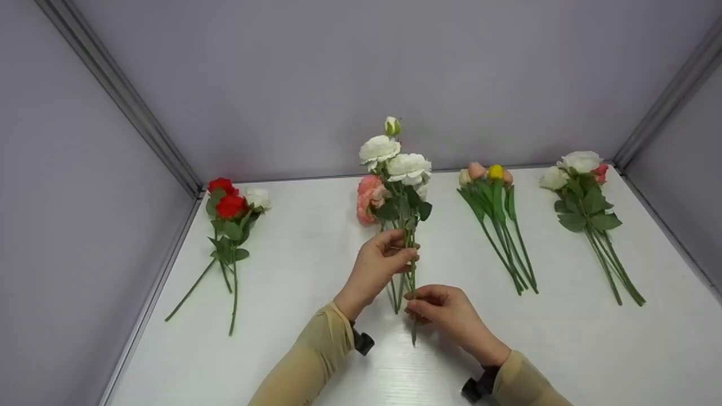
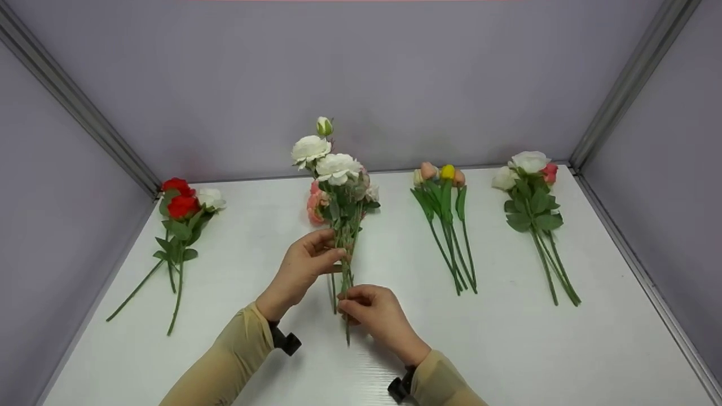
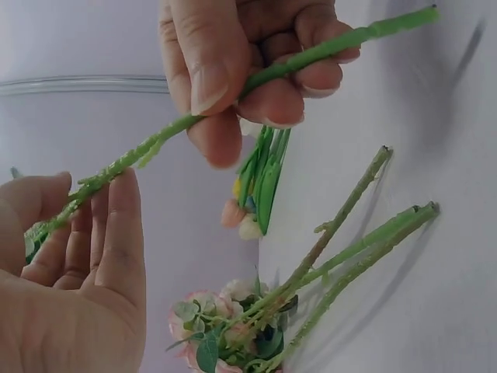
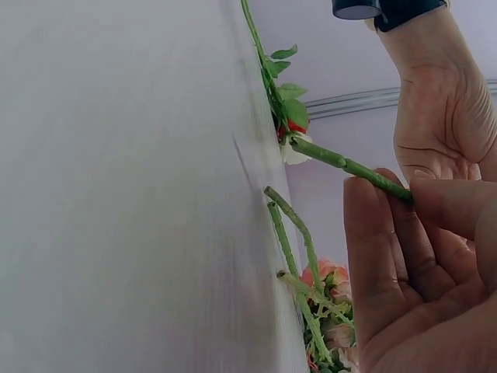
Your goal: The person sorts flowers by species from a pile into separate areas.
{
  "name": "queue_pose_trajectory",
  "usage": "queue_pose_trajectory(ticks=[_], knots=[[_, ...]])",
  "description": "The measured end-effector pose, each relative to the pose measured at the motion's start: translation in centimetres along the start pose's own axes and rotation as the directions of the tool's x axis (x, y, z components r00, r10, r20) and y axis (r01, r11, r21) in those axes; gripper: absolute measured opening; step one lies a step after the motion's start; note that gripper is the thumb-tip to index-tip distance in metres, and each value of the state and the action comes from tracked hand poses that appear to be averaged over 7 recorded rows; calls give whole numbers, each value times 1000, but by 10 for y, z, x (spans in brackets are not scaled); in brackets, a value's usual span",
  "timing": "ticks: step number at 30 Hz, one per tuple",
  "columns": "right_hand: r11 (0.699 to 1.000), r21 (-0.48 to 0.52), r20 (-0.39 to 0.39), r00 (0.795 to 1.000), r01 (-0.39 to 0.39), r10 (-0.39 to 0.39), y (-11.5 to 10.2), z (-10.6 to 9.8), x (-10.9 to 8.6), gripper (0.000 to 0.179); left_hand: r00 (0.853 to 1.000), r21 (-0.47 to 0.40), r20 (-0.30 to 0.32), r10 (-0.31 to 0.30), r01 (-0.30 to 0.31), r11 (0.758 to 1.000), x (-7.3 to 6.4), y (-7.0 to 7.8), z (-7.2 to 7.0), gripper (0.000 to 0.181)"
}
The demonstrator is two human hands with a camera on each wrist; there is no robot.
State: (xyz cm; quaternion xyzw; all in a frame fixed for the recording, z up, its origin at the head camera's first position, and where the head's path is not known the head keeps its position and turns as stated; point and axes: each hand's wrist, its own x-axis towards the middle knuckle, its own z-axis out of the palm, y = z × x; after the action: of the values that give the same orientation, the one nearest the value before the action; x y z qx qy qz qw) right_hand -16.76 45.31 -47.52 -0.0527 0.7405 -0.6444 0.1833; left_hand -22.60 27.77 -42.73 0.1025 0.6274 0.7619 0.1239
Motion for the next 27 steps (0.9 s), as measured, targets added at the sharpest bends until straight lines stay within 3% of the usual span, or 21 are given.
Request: queue_pose_trajectory(ticks=[4,10,18,27], knots=[[1000,-21,8,1000,-5,5,0,2,1,29,1000,17,-4,19,-19,1000,-5,8,1,35],[1000,-9,18,1000,-14,14,7,3,3,35,999,36,-15,35,-34,999,4,-11,-4,32],[1000,5,49,999,-17,16,9,4,3,30,994,106,-40,105,-100,989,5,-7,-7,35],[1000,-2,42,999,-12,12,7,4,1,25,995,85,-42,90,-86,993,3,-8,-5,33]])
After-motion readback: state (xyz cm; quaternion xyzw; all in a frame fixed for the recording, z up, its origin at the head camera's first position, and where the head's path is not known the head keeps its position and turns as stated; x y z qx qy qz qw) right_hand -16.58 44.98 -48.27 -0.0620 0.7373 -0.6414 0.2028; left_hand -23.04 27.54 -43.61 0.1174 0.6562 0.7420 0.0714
